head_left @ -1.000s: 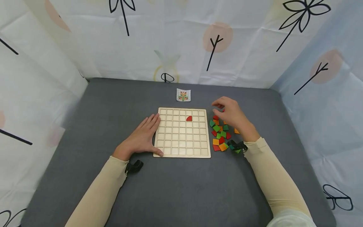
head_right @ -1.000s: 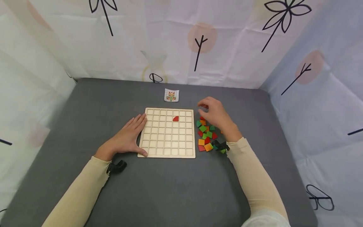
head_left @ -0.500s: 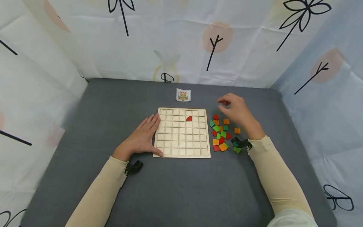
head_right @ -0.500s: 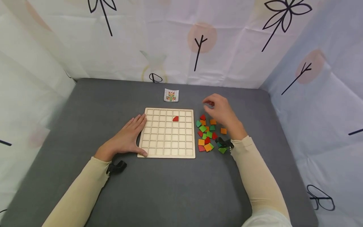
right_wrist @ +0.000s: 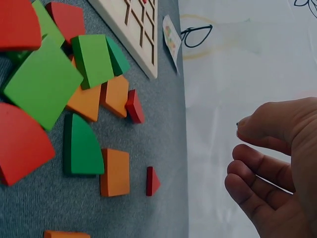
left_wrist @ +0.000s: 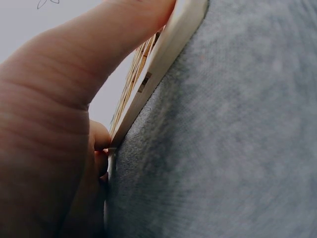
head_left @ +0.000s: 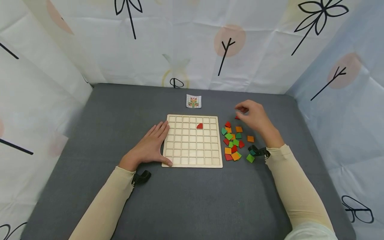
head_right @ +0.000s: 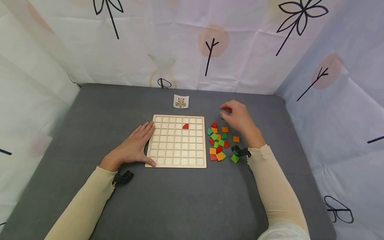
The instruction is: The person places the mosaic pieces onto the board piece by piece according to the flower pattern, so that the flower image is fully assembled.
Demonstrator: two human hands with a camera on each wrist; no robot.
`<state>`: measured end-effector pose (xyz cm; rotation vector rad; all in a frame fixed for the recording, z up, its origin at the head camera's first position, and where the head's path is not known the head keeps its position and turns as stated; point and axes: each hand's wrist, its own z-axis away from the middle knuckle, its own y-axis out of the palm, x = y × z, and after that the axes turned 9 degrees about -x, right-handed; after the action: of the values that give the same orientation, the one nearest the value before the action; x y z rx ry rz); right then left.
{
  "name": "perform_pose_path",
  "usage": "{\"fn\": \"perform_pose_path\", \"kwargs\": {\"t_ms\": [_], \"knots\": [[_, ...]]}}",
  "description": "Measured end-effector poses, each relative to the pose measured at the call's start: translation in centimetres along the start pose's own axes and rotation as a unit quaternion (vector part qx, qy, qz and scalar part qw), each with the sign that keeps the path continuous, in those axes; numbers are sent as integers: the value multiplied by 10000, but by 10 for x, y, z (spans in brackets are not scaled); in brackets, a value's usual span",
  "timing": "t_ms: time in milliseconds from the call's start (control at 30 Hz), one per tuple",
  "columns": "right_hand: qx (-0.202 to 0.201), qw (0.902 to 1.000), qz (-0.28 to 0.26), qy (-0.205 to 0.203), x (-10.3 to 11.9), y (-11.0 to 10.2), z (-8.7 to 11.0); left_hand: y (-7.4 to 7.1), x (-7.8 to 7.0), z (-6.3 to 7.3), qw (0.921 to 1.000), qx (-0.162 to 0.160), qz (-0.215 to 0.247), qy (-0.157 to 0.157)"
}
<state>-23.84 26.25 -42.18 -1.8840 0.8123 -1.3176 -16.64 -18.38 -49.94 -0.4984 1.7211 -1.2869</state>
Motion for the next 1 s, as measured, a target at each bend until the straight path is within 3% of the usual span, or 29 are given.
{"fn": "perform_pose_path", "kwargs": {"t_ms": [367, 1000], "knots": [[35, 9999, -58, 155, -14, -3, 4, 2, 2, 0, 9999, -40, -61, 71], [291, 9975, -57, 641, -35, 9, 1, 0, 1, -1, 9999, -4, -114, -21]]}}
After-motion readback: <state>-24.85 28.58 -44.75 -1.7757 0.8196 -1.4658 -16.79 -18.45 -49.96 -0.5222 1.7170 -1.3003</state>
